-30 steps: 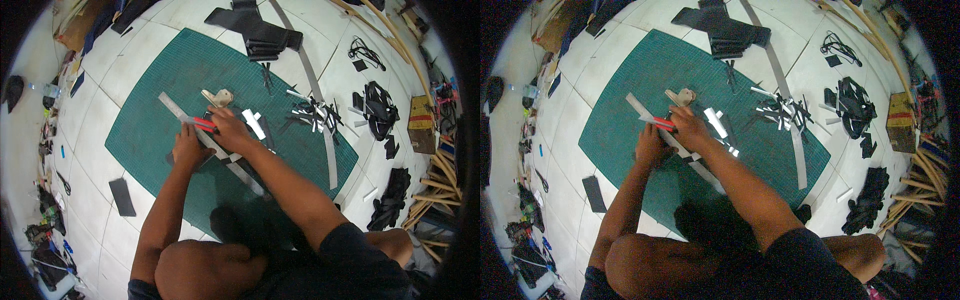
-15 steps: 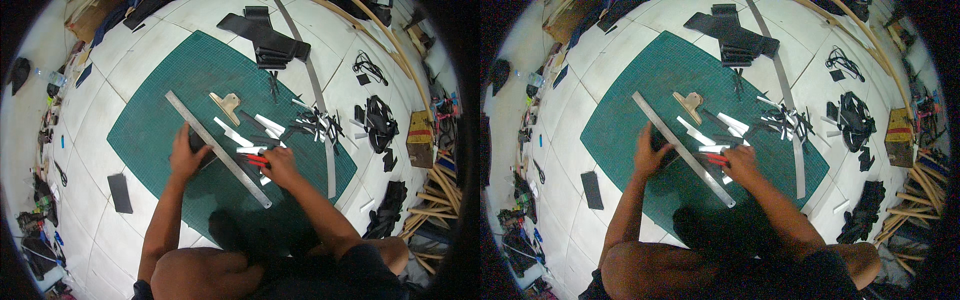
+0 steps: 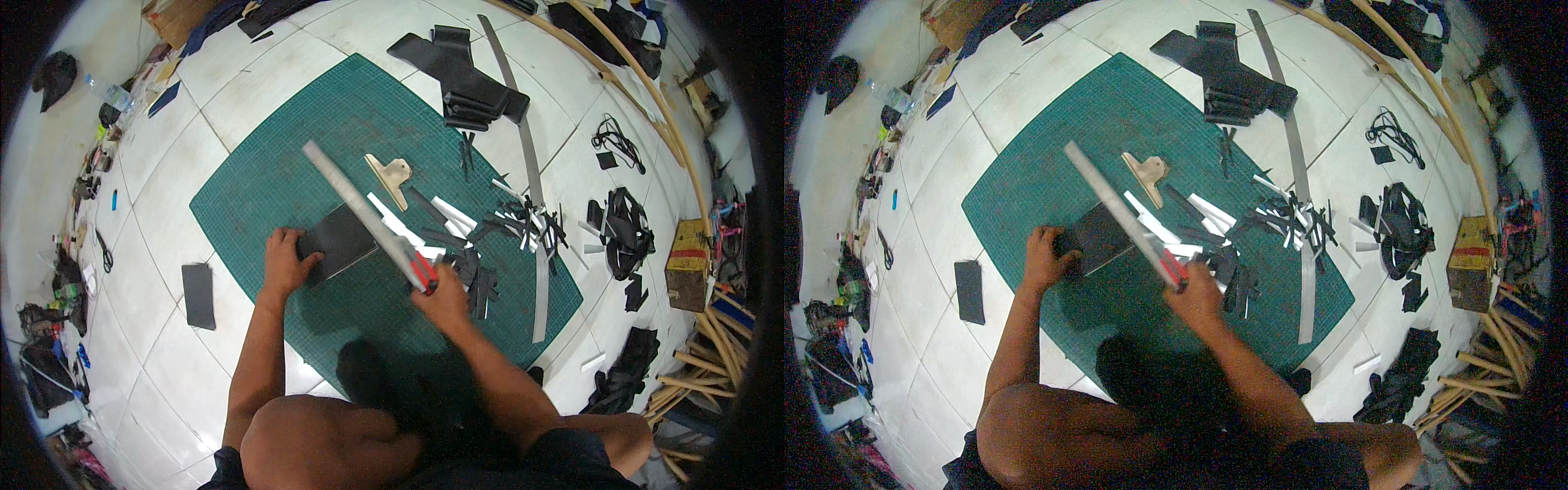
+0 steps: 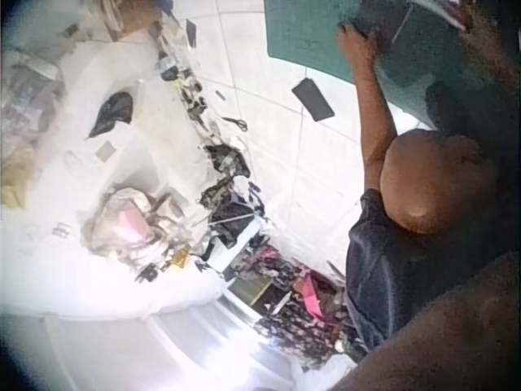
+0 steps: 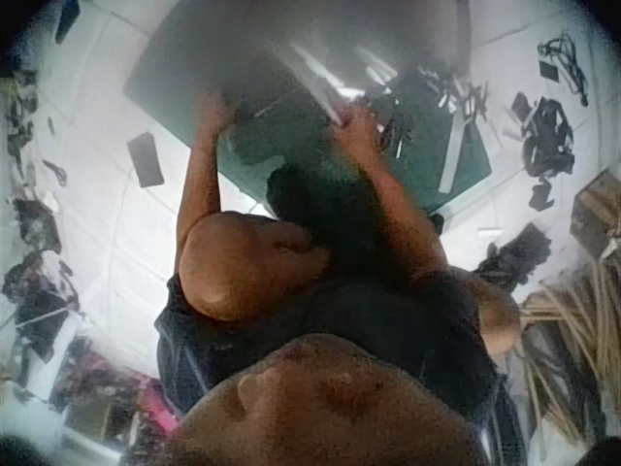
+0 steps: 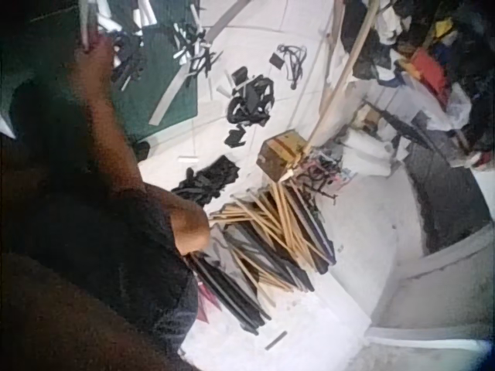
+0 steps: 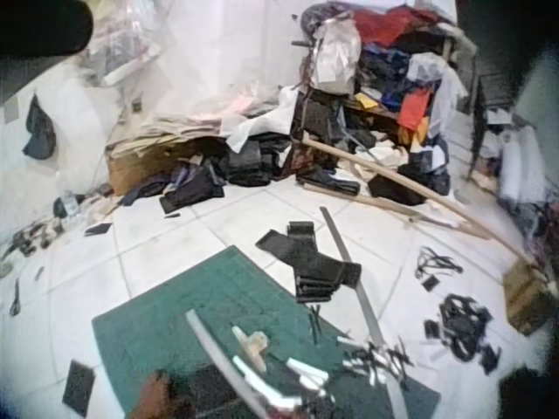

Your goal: The person cuts rectangles from black fabric using a rotary cutter and a metal ruler on a mat and folds a strip of fabric into a pleated shape by hand.

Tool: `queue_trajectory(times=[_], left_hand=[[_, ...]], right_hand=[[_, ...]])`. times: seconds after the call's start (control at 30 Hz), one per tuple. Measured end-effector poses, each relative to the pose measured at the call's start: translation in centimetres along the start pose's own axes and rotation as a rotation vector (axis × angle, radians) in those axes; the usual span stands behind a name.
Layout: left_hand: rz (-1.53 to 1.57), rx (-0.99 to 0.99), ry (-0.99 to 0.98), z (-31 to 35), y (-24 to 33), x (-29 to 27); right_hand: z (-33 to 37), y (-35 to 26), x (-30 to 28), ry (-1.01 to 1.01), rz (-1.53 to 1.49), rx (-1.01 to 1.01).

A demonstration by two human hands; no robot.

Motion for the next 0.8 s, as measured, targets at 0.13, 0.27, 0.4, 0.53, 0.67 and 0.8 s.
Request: queue_trajectory(times=[0.13,0.27,0.4,0.53,0.67,0.8], left_hand=[[0.001,0.036,0.037,0.3,-0.6,0.0],[0.075,-0.055,-0.014,-0.3,-1.1,0.0],[0.254,-0.036,0.008,-0.3,-2.7,-0.5],[0.742,-0.141,-0.097,0.1,-4.5,-1.8],[1.152,-0.152,0.215,0.8,-8.5,-4.4],[1.237,-0.279,0.43,3.0,-15.3,-6.8]], right_hand=[[-2.8,4.2,-6.0,0.086,0.024,-0.025],[-1.8,9.4,-9.2,0.192,0.047,-0.006],[-0.8,11.9,-8.8,0.253,0.025,0.107],[-0.1,12.9,-8.5,0.257,-0.035,0.132],[0.5,14.1,-8.9,0.231,0.022,0.161],[0.1,11.3,-8.9,0.199,0.081,0.199]])
Point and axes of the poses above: each hand's wrist, its own z-axis away from the middle knuckle, its own x-axis out of the palm, y = z × x, the point moved 2 cm from there along -z, towards the middle knuckle, and after that the axes turned 13 degrees about -y, right-handed, at the moved point
